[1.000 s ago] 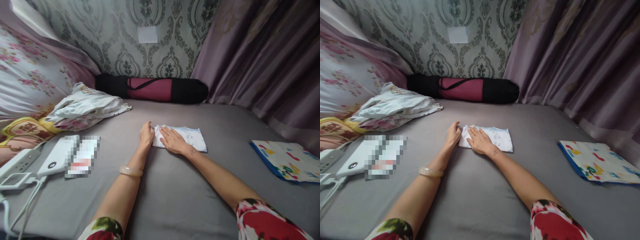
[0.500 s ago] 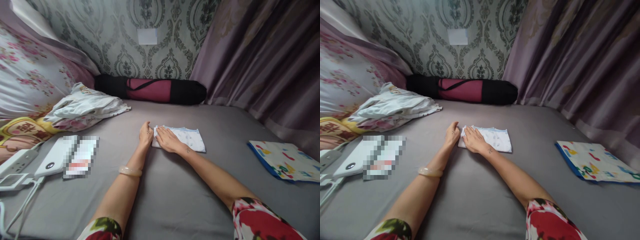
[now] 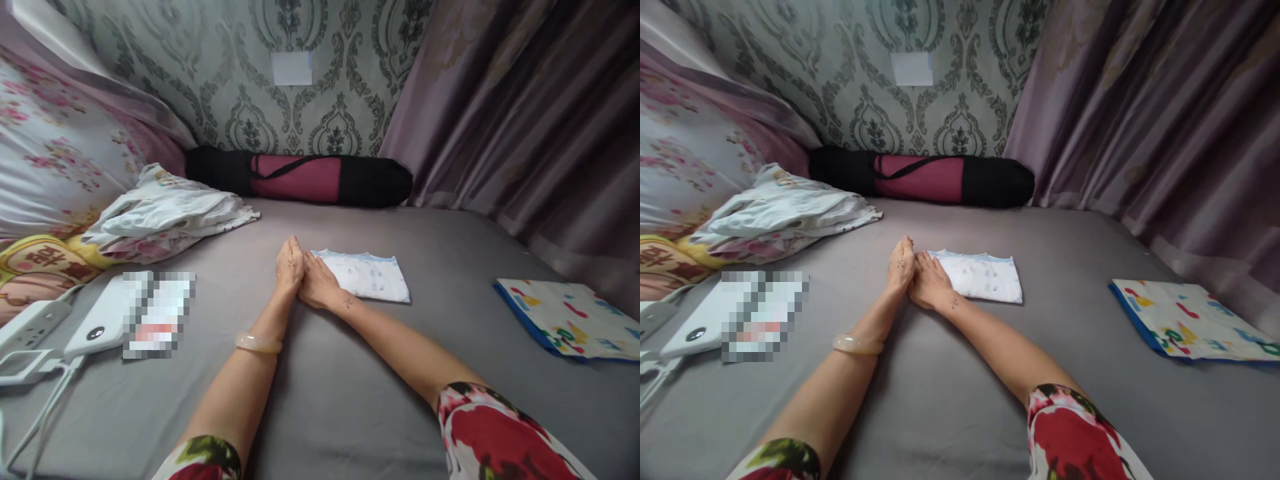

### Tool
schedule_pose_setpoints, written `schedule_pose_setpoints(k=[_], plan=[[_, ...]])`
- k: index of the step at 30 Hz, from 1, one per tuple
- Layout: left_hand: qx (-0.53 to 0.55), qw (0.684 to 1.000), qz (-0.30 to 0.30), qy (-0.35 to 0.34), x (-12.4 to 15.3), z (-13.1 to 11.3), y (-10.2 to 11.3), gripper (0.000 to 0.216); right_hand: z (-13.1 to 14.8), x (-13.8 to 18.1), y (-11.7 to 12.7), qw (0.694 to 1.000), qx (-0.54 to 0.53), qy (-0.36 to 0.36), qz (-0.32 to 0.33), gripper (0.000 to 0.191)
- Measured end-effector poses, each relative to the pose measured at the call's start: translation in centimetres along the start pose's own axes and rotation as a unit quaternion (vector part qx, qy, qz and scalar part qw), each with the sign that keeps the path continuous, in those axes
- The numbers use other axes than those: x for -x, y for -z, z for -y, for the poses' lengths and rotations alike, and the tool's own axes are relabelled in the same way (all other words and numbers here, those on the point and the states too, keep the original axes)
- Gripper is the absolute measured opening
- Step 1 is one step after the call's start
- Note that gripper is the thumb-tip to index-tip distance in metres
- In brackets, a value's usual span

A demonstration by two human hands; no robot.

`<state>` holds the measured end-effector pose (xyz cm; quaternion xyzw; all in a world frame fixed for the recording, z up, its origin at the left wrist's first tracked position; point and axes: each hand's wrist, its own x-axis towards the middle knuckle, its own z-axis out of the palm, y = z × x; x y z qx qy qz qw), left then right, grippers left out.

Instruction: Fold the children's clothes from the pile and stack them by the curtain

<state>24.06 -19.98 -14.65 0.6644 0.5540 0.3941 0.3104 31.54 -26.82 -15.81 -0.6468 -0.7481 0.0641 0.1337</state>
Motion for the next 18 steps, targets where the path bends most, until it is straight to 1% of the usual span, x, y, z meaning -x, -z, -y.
schedule_pose_setpoints(k=[5,8,10,13,15,18], plan=[[-0.001,1.0,0.002,-0.021,0.0,0.1,-0.1,0.05,-0.6,0.5,1.7,0.998,-0.06,0.015,0.017,0.062],[-0.036,0.998,-0.005,-0.046,0.2,-0.1,-0.2,0.047,-1.6,1.8,2.9,0.999,-0.053,0.002,0.012,0.063],[-0.072,0.993,-0.01,-0.097,0.5,-0.4,-0.5,0.043,-2.8,3.1,3.5,1.0,-0.026,-0.015,0.007,0.063],[-0.127,0.972,-0.009,-0.199,1.6,-0.9,-1.1,0.038,-5.1,5.0,4.2,0.999,0.015,-0.042,0.001,0.062],[-0.16,0.951,0.016,-0.263,2.7,-1.4,-1.6,0.037,-6.4,6.1,4.4,0.998,0.036,-0.052,-0.002,0.061],[-0.203,0.914,0.083,-0.34,4.3,-1.9,-2.3,0.04,-7.6,7.1,4.3,0.998,0.05,-0.045,-0.007,0.061]])
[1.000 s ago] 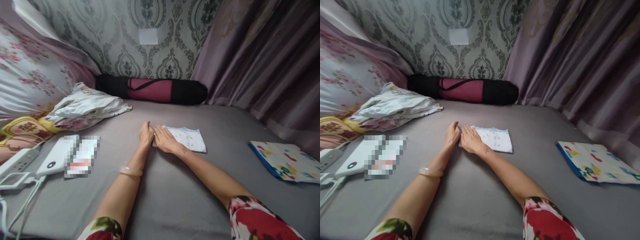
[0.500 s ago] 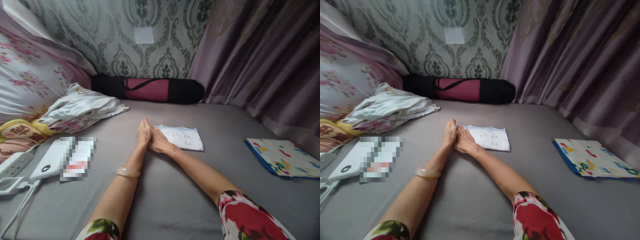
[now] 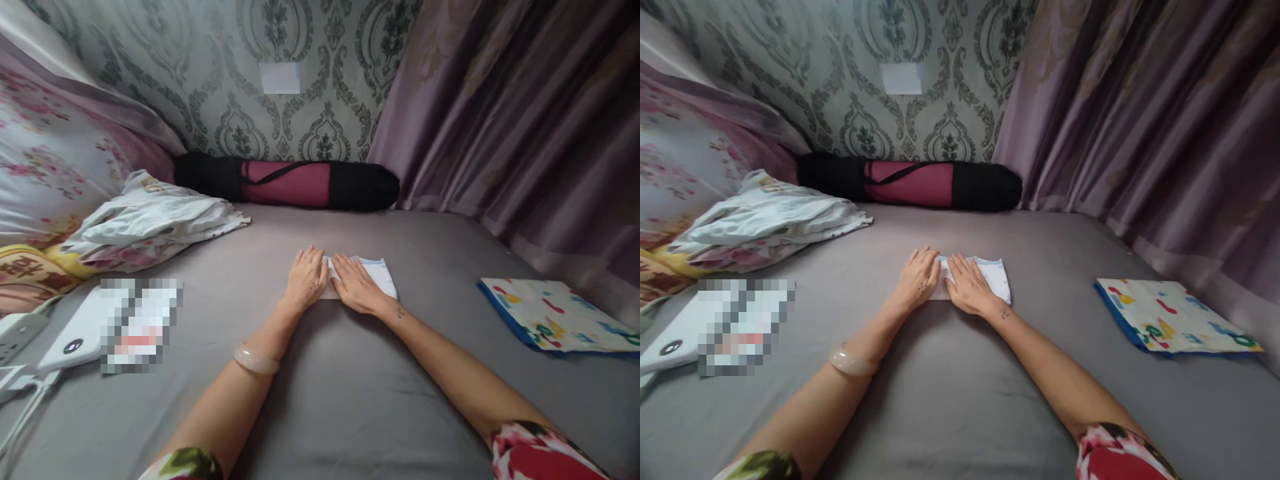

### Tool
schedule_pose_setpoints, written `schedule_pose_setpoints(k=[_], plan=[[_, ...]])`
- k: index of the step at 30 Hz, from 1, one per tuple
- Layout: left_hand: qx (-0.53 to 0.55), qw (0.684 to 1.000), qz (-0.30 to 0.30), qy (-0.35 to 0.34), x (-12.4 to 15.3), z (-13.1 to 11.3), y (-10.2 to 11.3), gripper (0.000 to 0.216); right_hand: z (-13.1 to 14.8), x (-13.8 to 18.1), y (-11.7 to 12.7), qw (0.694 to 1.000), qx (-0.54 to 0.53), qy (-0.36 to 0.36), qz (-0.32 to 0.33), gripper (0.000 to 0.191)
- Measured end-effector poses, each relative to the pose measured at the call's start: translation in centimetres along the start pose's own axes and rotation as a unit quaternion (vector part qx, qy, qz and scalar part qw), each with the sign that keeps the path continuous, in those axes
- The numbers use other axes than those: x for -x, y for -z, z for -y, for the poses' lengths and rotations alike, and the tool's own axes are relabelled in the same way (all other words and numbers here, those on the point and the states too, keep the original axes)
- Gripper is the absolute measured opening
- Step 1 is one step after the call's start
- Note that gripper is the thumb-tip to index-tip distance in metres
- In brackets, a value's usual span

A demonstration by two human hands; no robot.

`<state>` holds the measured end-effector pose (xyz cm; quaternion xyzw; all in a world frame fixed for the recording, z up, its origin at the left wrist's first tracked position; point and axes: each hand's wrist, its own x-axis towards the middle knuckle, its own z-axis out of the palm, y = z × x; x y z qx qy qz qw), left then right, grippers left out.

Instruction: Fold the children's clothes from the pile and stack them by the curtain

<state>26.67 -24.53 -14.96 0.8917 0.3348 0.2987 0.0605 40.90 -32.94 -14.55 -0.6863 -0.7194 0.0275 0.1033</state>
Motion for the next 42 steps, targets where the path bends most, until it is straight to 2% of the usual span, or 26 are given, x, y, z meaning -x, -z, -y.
schedule_pose_setpoints(k=[2,6,12,16,21,23,29,33,38,42], plan=[[-0.017,0.997,0.065,-0.032,0.4,-0.5,-0.5,0.043,-0.2,0.3,-0.4,1.0,0.0,0.005,0.001,0.061],[-0.029,0.981,0.186,-0.046,0.6,-0.2,-1.3,0.049,-0.1,0.4,-1.2,1.0,-0.009,-0.003,0.002,0.06],[-0.045,0.973,0.226,-0.036,0.4,0.2,-1.2,0.052,-0.3,0.3,-0.8,0.998,-0.054,-0.004,0.027,0.061],[-0.056,0.978,0.199,-0.04,0.4,-0.3,-0.7,0.05,-0.7,0.6,-0.1,0.996,-0.085,0.0,0.036,0.062],[-0.082,0.99,0.11,-0.042,0.3,-0.6,-0.1,0.046,-1.6,1.1,0.8,0.997,-0.058,-0.041,-0.018,0.061],[-0.082,0.991,0.096,-0.041,0.4,-0.5,-0.2,0.047,-1.9,1.3,0.9,0.997,-0.05,-0.05,-0.032,0.06],[-0.087,0.983,0.164,-0.016,0.7,0.1,-1.2,0.054,-1.9,1.5,0.2,0.998,-0.04,-0.046,0.019,0.058],[-0.096,0.98,0.175,-0.018,0.6,0.1,-1.0,0.053,-1.8,1.4,0.0,0.998,-0.034,-0.048,0.023,0.058],[-0.099,0.983,0.154,-0.016,0.4,0.3,-0.6,0.05,-2.4,1.2,0.5,0.995,-0.072,-0.05,0.037,0.062],[-0.101,0.988,0.118,0.011,0.1,0.8,-0.3,0.049,-3.8,1.0,1.4,0.995,-0.053,-0.086,0.003,0.064]])
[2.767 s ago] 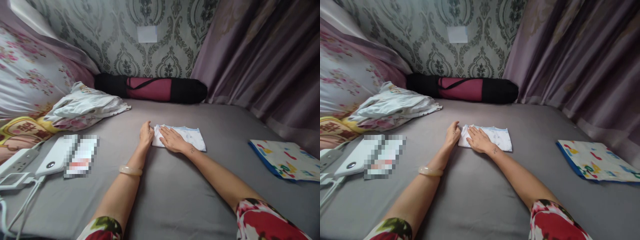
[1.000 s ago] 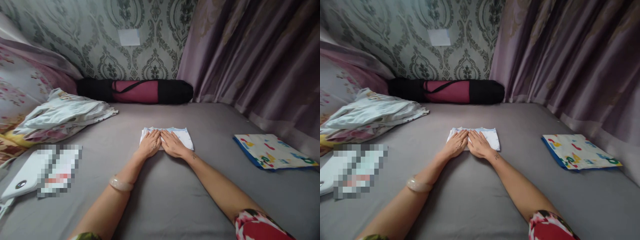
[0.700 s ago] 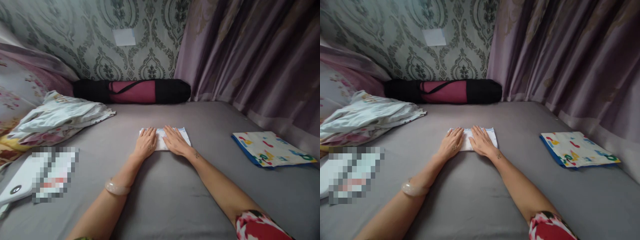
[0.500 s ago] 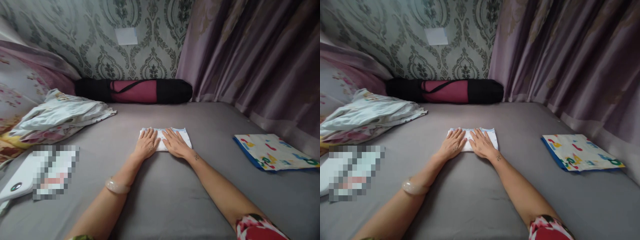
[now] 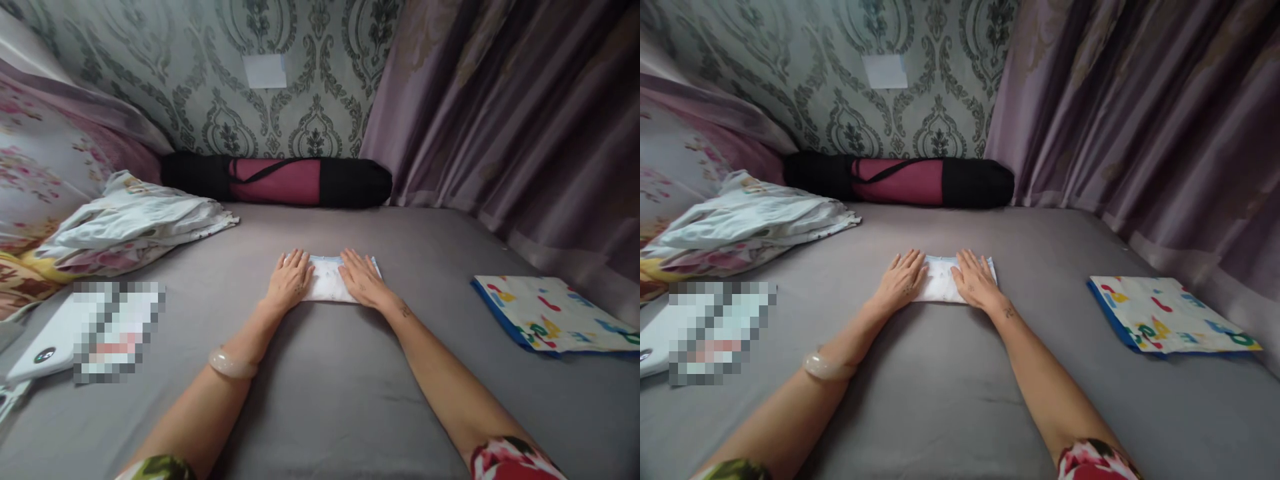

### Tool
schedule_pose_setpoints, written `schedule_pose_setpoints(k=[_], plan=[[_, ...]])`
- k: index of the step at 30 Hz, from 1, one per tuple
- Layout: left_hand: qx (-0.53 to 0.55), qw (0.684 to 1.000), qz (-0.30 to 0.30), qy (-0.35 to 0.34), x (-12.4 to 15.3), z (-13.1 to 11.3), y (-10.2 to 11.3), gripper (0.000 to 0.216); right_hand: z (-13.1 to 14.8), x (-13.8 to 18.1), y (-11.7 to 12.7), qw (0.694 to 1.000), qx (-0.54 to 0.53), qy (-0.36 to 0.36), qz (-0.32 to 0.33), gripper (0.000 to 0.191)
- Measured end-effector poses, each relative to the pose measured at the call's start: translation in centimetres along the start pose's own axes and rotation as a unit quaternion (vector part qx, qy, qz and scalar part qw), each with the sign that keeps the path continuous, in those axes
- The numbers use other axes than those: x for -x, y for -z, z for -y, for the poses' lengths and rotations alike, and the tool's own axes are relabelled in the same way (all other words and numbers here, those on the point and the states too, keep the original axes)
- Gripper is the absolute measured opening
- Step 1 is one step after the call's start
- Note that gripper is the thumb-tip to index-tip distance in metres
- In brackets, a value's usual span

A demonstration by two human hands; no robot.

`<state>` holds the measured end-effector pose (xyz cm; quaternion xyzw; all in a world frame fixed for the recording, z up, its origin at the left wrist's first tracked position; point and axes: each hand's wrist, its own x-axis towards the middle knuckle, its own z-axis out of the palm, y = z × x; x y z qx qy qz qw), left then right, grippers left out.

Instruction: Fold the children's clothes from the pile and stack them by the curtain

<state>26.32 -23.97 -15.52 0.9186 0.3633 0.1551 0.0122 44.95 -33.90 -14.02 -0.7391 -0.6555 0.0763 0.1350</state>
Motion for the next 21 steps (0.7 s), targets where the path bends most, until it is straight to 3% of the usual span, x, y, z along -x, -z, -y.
schedule_pose_setpoints(k=[7,13,21], plan=[[0.02,1.0,-0.002,0.022,-0.3,0.7,-0.1,0.053,-2.2,-0.4,0.3,0.997,0.051,-0.055,-0.028,0.067],[0.05,0.992,0.098,0.066,-0.8,1.6,-0.9,0.056,-2.9,-0.4,-1.4,0.996,0.06,-0.055,0.018,0.067],[0.064,0.993,0.064,0.073,-1.1,2.4,-1.6,0.045,-3.5,-0.9,-1.3,0.997,0.059,-0.04,-0.014,0.056]])
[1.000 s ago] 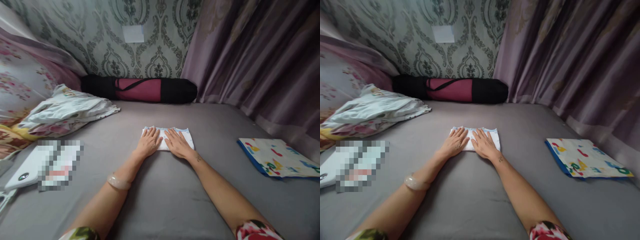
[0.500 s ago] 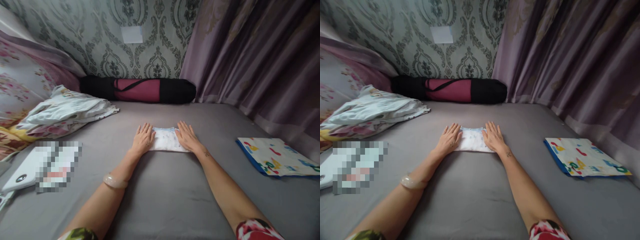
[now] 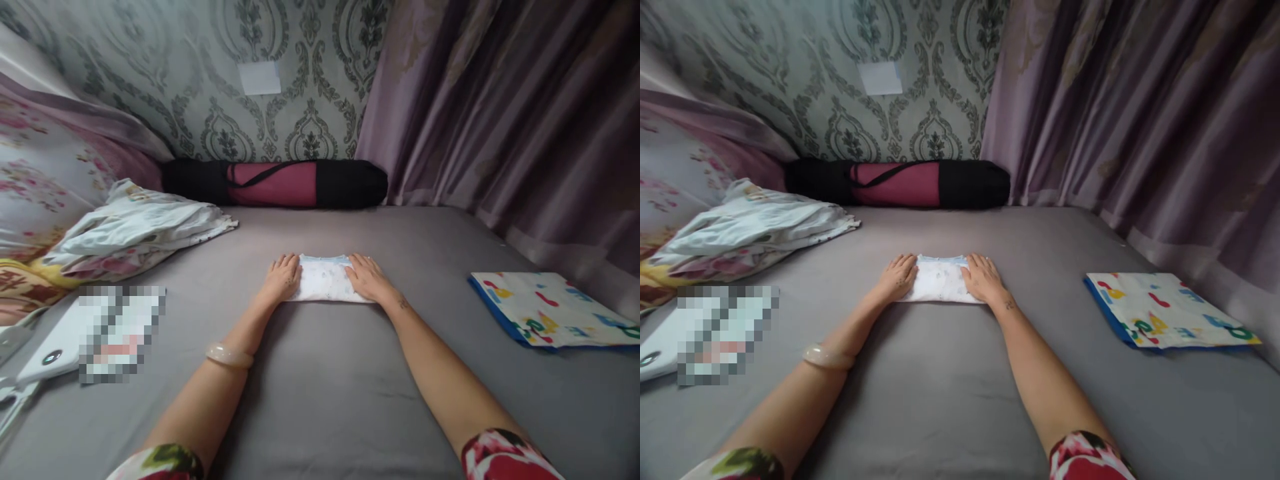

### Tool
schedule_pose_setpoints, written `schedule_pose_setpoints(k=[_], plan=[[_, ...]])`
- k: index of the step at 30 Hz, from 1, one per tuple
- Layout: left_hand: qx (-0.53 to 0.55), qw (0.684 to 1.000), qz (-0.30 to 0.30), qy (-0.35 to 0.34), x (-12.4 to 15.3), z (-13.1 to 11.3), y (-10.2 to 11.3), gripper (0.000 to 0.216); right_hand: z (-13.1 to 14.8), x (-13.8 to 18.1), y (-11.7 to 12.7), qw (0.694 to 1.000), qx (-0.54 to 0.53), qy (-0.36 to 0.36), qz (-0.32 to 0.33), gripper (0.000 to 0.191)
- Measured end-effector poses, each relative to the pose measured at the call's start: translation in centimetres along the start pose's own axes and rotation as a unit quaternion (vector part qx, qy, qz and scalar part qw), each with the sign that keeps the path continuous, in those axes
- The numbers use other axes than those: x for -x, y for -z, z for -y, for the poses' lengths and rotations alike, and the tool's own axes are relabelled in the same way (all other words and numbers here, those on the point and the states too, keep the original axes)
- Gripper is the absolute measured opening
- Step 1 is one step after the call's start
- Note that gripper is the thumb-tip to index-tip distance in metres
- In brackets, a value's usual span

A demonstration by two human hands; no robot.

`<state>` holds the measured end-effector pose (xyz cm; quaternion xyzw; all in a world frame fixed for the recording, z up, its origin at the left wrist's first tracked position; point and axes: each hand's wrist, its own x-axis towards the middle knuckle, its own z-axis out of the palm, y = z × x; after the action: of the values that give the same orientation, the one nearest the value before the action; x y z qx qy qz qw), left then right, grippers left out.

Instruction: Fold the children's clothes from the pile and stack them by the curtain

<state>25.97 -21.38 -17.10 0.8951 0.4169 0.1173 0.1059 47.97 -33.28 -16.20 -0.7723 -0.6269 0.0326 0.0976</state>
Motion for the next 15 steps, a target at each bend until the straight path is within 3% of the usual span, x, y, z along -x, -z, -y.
schedule_pose_setpoints(k=[5,10,15], plan=[[0.001,0.999,-0.02,-0.033,-1.0,0.9,0.9,0.036,-0.3,0.2,1.2,1.0,0.0,-0.016,-0.016,0.043],[0.061,0.994,0.074,0.045,-3.3,1.1,3.3,0.032,-0.8,0.3,1.8,0.999,0.006,-0.038,-0.024,0.038],[0.116,0.981,0.137,0.076,-5.1,0.8,5.0,0.035,-1.7,-0.4,1.7,0.999,-0.026,-0.034,-0.027,0.038]])
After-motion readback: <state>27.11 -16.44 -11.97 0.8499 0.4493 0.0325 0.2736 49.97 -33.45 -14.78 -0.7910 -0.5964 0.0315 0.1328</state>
